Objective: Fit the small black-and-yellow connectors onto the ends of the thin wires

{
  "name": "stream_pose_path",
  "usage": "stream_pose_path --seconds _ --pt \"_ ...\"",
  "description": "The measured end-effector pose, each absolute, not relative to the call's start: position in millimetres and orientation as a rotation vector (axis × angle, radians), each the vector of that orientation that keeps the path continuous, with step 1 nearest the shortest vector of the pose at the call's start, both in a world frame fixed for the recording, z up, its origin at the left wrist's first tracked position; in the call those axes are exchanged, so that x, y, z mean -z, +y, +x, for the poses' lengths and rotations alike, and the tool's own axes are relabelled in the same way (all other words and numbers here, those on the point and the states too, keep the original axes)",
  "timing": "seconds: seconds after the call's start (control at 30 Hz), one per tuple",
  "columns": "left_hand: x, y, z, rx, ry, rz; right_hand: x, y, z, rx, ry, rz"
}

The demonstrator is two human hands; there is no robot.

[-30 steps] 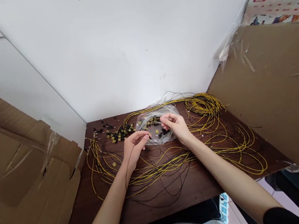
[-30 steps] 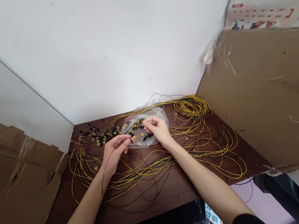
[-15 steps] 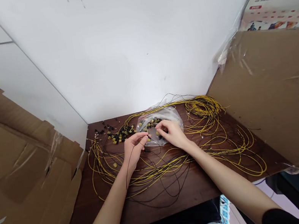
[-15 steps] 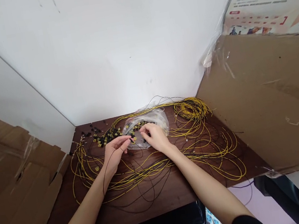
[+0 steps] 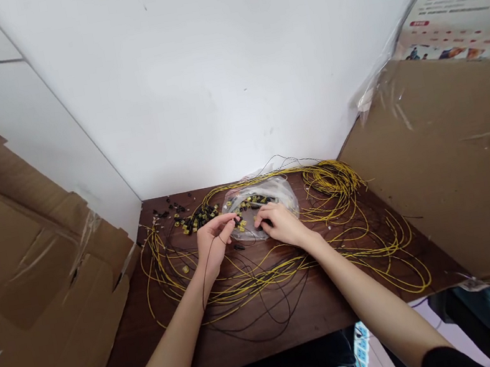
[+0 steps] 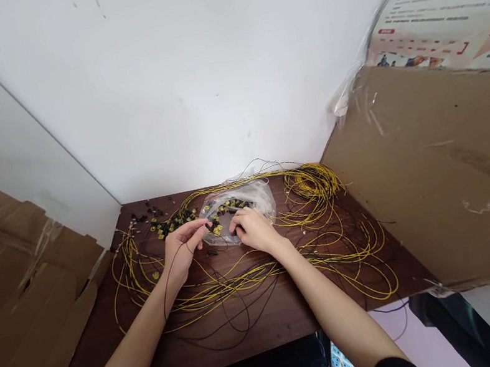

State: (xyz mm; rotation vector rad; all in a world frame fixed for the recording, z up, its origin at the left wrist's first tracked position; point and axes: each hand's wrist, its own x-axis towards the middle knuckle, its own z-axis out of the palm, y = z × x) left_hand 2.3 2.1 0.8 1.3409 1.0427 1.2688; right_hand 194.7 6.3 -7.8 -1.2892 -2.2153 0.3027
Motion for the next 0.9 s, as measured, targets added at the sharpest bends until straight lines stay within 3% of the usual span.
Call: stream_pose_path --seconds 0.9 --pt "-5 0 3 -1.294 1.043 1.322 11 -8 166 -0.172 -2.239 -1.138"
